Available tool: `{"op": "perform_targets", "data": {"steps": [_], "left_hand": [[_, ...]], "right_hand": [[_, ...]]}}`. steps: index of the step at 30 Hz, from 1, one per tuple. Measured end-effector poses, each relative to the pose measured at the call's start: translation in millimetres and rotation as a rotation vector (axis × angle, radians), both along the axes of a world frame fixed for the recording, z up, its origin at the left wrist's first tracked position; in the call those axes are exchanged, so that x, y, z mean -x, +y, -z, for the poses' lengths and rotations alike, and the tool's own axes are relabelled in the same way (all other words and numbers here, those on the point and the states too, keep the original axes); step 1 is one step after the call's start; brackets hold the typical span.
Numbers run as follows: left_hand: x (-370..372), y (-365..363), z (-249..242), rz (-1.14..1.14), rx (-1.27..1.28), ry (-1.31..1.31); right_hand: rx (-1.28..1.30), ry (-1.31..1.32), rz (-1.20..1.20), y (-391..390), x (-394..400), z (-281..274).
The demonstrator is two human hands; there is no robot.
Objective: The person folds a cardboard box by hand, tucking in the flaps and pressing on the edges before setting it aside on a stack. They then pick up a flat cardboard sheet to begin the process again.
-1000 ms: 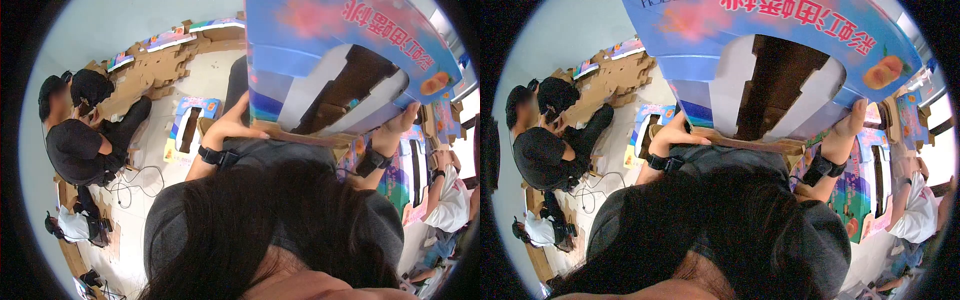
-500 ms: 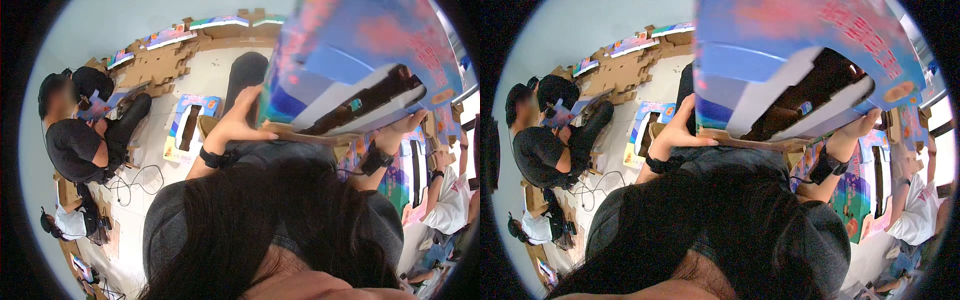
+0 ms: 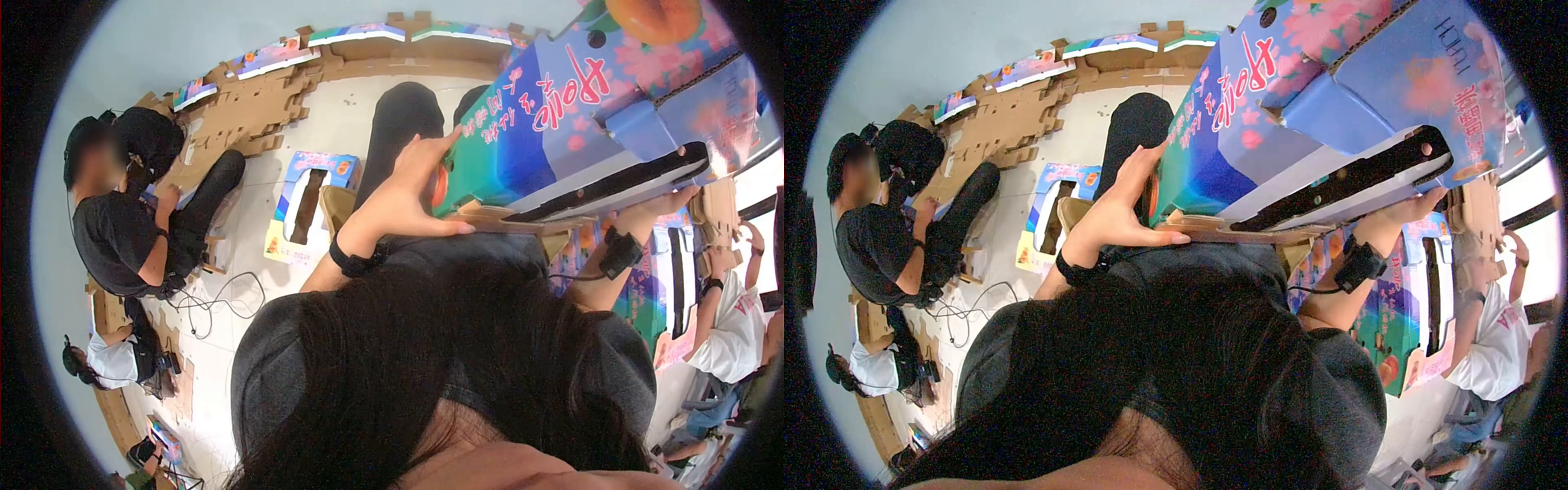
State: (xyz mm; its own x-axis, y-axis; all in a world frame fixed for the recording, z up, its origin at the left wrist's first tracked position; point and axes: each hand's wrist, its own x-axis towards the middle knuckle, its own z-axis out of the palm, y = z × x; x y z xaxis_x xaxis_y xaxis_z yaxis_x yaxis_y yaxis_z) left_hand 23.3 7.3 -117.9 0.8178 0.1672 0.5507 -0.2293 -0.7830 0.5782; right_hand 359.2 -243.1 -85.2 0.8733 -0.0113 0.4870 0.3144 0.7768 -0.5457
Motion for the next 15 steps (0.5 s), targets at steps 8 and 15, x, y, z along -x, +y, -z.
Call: {"op": "perform_targets", "data": {"steps": [8,15], "left_hand": [[6,6,3,0.045,0.236,0.076],[3,6,5,0.085,0.237,0.059]], "right_hand": [[0.261,0.027,-0.357,-92,-82,93],[0.492,0.510,-0.006,-56,-30,114]]}}
